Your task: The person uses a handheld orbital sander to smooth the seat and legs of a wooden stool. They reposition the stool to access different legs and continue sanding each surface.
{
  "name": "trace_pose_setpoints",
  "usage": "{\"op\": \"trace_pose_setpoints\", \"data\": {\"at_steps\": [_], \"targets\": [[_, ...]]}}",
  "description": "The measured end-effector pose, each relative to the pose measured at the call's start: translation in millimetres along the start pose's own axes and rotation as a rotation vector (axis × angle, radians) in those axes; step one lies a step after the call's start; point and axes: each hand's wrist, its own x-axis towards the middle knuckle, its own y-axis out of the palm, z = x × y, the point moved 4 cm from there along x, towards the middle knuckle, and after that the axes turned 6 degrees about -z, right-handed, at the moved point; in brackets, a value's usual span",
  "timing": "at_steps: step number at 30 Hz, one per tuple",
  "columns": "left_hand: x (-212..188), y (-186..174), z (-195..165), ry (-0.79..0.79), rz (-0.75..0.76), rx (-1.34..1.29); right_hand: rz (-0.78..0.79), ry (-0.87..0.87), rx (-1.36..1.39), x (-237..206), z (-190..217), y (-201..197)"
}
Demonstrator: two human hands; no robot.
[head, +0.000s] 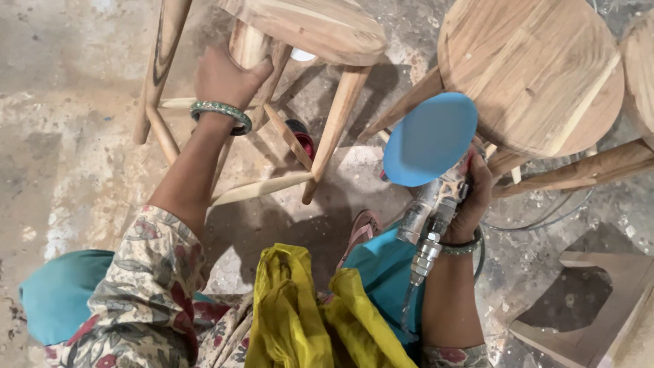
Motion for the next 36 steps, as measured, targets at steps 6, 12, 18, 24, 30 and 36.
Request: {"op": "trace_pose_setpoints", "data": {"at_steps": [6,12,18,24,30,36], "targets": [[2.4,-32.1,22.5,0.059,-0.114,0.106,0.031,-0.011,0.02,-2.1,0.6,5.1],[-12.5,-54.2,37.2,0.058,-0.113,0.06,-0.022,0.044,-0.056,0.3,-10.6,15.6],[-28.2,-68.5,50.5,-0.109,-0.187,-0.06,-0.05,0.028,-0.107,1.7,-23.9,22.3],[-59.3,-82.8,77.6,-0.083,-0.316,-0.369,-0.01,0.031,-0.149,0.0,-30.6,26.4],[-86.2,-99.8,124.7,-0.341,-0.183,-0.781,0.034,0.045,-0.126,2.1,-43.0,44.9],[-104.9,-120.8,162.9,-0.417,-0.21,-1.016,0.067,0.051,-0.192,1.8,-52.0,59.5]]}}
